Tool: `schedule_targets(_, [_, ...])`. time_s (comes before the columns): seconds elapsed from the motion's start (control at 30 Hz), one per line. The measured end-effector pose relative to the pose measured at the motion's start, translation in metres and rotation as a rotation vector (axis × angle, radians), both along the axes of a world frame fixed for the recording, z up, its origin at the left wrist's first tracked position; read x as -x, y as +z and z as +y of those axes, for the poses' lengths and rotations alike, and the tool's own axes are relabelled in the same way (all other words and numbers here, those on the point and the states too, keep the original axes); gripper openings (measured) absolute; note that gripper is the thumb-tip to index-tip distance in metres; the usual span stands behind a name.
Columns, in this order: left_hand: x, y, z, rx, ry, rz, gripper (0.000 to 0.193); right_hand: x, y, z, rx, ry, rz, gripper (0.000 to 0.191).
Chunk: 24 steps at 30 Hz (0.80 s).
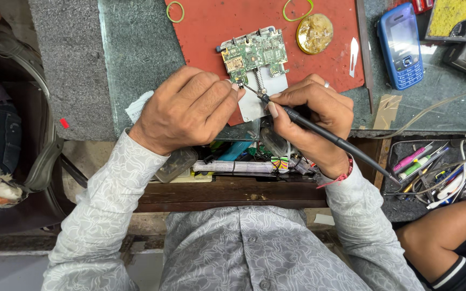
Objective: The person solders a green circuit board held on a white pad on the workbench, using a soldering iron in the right hand while the left hand steadies and repositions the board. They occasionally lift and turn the board to reach different edges and continue soldering along its connectors.
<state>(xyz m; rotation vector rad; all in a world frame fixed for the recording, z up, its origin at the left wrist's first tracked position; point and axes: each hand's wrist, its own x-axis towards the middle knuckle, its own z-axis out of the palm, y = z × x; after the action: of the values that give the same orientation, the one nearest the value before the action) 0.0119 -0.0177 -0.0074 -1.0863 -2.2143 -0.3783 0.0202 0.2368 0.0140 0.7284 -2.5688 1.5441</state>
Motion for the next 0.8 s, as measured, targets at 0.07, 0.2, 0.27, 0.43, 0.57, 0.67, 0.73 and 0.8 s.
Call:
schedule_targets(0.07, [0.0001, -0.0006, -0.0013, 0.003, 0.003, 0.000, 0.010, 0.0006, -0.0005, -0.0009, 0.000, 0.003, -0.004, 0.015])
schedule_targets(0.2, [0.0016, -0.0021, -0.0029, -0.007, -0.002, 0.004, 0.009, 0.0017, -0.0011, -0.0017, -0.030, 0.002, 0.002, 0.015])
schedule_targets(0.27, [0.0021, -0.0022, -0.0027, -0.011, -0.004, 0.005, 0.007, 0.0023, -0.0012, -0.0012, -0.031, 0.006, 0.002, 0.015])
schedule_targets(0.43, [0.0029, -0.0014, -0.0021, -0.011, -0.003, -0.006, 0.007, 0.0026, -0.0024, -0.0012, -0.046, -0.012, 0.007, 0.015])
schedule_targets(0.57, [0.0041, -0.0019, -0.0018, -0.012, -0.004, -0.003, 0.008, 0.0034, -0.0034, -0.0015, -0.052, -0.013, 0.013, 0.016])
schedule_targets(0.67, [0.0044, -0.0027, -0.0019, -0.012, -0.001, 0.004, 0.009, 0.0034, -0.0040, -0.0017, -0.053, -0.012, 0.015, 0.016])
schedule_targets(0.73, [0.0040, -0.0028, -0.0030, -0.019, -0.008, 0.001, 0.009, 0.0029, -0.0048, -0.0024, -0.049, -0.011, 0.015, 0.016])
schedule_targets(0.8, [0.0043, -0.0032, -0.0031, -0.022, -0.012, 0.000, 0.009, 0.0030, -0.0054, -0.0022, -0.044, -0.010, 0.019, 0.016])
